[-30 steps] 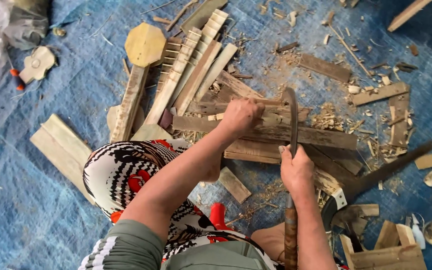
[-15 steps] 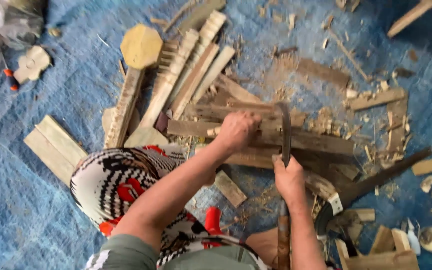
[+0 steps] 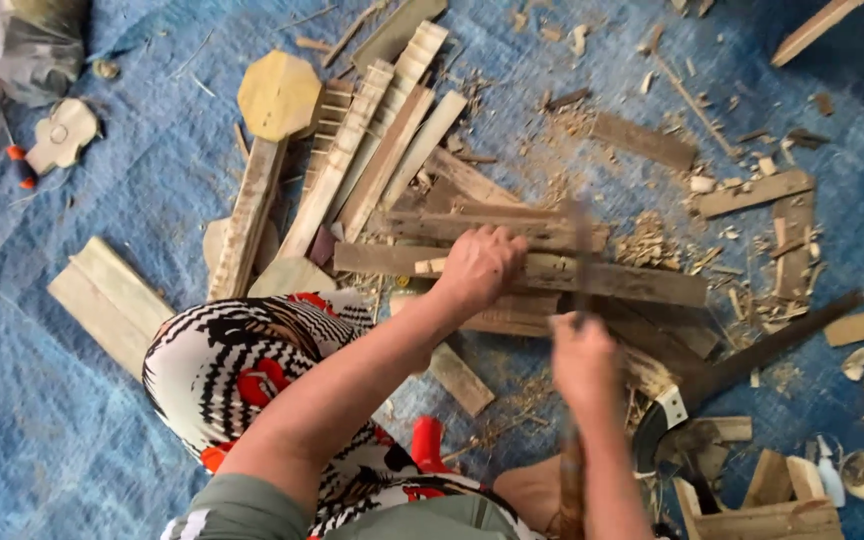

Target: Using a curved hand blade to shave and cut pieces of wood while sitting on a tarp.

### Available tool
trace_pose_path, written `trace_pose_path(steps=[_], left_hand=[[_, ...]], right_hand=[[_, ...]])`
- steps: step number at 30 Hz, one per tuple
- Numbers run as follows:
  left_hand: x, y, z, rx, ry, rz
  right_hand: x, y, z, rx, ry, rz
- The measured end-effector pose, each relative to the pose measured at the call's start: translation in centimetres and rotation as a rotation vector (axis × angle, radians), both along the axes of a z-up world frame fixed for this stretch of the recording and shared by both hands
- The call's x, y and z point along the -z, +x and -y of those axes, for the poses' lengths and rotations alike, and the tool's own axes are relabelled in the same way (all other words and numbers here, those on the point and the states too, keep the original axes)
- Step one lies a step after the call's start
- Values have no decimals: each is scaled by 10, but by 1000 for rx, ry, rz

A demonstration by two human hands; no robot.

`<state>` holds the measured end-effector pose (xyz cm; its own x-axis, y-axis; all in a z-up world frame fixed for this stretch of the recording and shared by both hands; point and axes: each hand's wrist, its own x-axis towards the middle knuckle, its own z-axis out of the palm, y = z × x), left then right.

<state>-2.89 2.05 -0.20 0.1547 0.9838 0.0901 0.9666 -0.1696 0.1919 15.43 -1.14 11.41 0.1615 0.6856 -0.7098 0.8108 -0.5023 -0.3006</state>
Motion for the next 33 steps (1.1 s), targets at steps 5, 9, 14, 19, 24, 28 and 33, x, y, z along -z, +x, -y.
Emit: trace_pose_path(steps=[5, 9, 14, 19, 24, 28, 33], left_hand=[[13, 3, -3, 9, 82, -48], [-2, 4, 1, 40, 130, 1], [-1, -1, 6, 4, 122, 64], [0, -7, 7, -38, 190, 79], [53, -15, -5, -38, 210, 110], [47, -10, -7, -59, 233, 88], [63, -6, -14, -37, 176, 134]], right_hand=[[65, 17, -6, 134, 57, -314], [59, 23, 1, 221, 117, -391], [76, 31, 3, 96, 154, -295], [67, 27, 3, 49, 148, -320], [44, 16, 1, 205, 47, -634], [44, 18, -1, 117, 142, -490], [-53, 10, 8, 30, 307, -225]])
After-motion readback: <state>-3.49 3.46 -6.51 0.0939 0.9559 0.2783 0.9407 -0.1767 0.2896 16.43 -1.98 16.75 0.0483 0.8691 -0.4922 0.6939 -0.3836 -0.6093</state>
